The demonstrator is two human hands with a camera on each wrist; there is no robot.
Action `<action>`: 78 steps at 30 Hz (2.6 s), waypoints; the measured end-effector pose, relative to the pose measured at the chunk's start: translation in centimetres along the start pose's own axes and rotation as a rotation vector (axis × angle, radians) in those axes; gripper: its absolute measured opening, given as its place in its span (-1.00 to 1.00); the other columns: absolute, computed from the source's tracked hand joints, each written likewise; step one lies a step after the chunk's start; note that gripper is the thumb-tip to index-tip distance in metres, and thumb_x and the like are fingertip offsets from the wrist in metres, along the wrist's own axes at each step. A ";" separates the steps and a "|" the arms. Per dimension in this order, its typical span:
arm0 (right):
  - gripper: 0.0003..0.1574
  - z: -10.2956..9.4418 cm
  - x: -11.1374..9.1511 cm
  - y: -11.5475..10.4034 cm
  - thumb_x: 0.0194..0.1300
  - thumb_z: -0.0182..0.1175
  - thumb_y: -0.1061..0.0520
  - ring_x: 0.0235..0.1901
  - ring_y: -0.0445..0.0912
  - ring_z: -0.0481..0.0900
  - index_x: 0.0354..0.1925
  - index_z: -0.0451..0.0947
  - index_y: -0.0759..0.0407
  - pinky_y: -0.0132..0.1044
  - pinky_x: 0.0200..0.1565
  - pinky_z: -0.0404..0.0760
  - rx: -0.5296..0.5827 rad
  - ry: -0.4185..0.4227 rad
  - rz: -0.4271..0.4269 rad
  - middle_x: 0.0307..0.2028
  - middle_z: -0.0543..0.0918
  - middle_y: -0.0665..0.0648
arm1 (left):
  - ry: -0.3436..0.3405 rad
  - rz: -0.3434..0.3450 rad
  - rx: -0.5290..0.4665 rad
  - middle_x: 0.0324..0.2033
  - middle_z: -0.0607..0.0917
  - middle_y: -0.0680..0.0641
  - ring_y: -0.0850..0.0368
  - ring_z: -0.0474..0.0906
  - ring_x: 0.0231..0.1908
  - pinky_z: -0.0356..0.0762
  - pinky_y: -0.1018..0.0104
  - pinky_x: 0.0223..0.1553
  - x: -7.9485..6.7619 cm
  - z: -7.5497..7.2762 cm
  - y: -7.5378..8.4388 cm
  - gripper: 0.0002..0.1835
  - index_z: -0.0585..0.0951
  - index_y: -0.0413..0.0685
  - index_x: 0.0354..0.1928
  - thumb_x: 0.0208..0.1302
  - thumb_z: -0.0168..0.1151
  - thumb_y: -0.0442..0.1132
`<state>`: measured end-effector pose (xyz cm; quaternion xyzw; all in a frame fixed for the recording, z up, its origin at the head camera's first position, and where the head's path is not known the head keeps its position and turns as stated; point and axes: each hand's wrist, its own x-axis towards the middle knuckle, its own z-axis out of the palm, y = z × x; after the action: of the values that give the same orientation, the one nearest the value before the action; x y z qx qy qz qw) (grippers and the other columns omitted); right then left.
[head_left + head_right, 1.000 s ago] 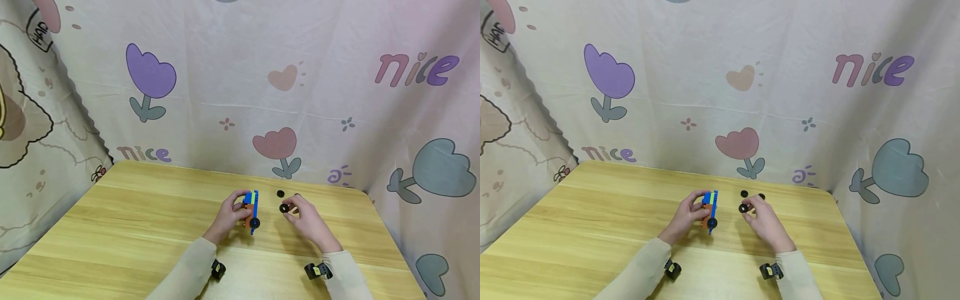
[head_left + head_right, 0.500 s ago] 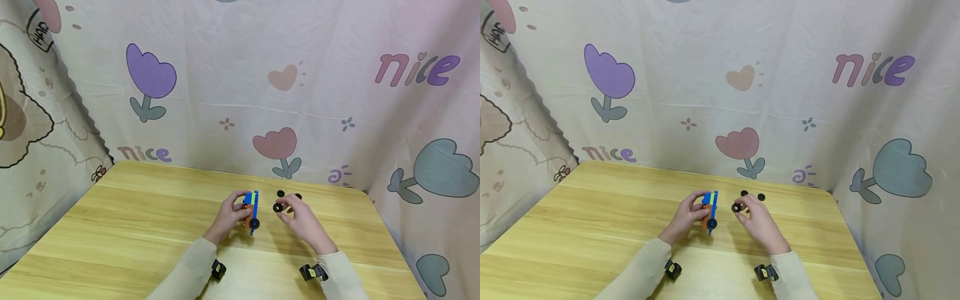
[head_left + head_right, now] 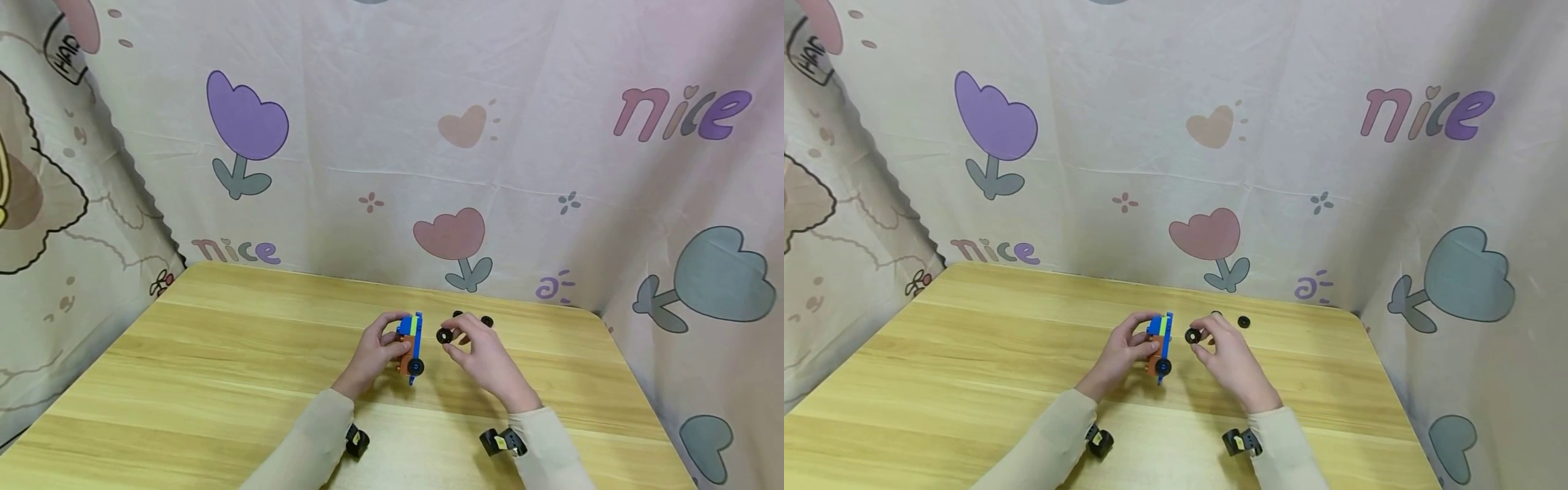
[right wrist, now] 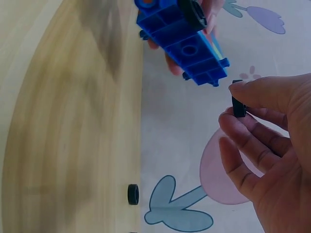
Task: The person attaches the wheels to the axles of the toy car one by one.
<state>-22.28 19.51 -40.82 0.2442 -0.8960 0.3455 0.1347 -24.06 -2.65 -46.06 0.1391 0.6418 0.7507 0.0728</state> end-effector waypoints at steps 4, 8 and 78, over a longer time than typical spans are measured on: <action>-0.60 0.0 0.2 -0.3 0.13 0.42 0.35 -0.22 -0.13 0.54 -0.05 0.60 0.17 -0.19 -0.23 0.62 -0.001 0.010 -0.012 -0.21 0.58 -0.03 | -0.010 0.010 0.000 0.10 0.52 -0.36 -0.13 0.57 0.00 0.62 0.02 -0.11 0.0 0.1 -0.1 -0.50 0.38 -0.10 0.31 0.35 0.17 -0.45; -0.61 0.2 0.5 -0.6 0.13 0.41 0.34 -0.22 -0.11 0.54 -0.04 0.60 0.20 -0.22 -0.25 0.60 0.003 0.014 -0.014 -0.21 0.58 -0.02 | -0.011 0.005 0.000 0.12 0.51 -0.35 -0.13 0.56 0.02 0.60 -0.03 -0.08 0.0 0.2 -0.1 -0.50 0.38 -0.08 0.31 0.35 0.18 -0.43; -0.74 2.2 1.1 -1.2 0.43 0.17 0.19 -0.16 -0.19 0.55 0.06 0.59 0.08 -0.01 -0.06 0.57 0.193 0.014 0.079 -0.14 0.62 -0.09 | -0.016 0.015 0.044 -0.06 0.63 -0.31 -0.01 0.56 -0.26 0.58 0.27 -0.35 0.6 0.7 0.8 -0.56 0.45 -0.14 0.28 0.40 0.21 -0.32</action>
<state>-22.73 16.83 -41.31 0.2179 -0.8667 0.4368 0.1028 -24.40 -1.93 -45.11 0.1515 0.6565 0.7357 0.0692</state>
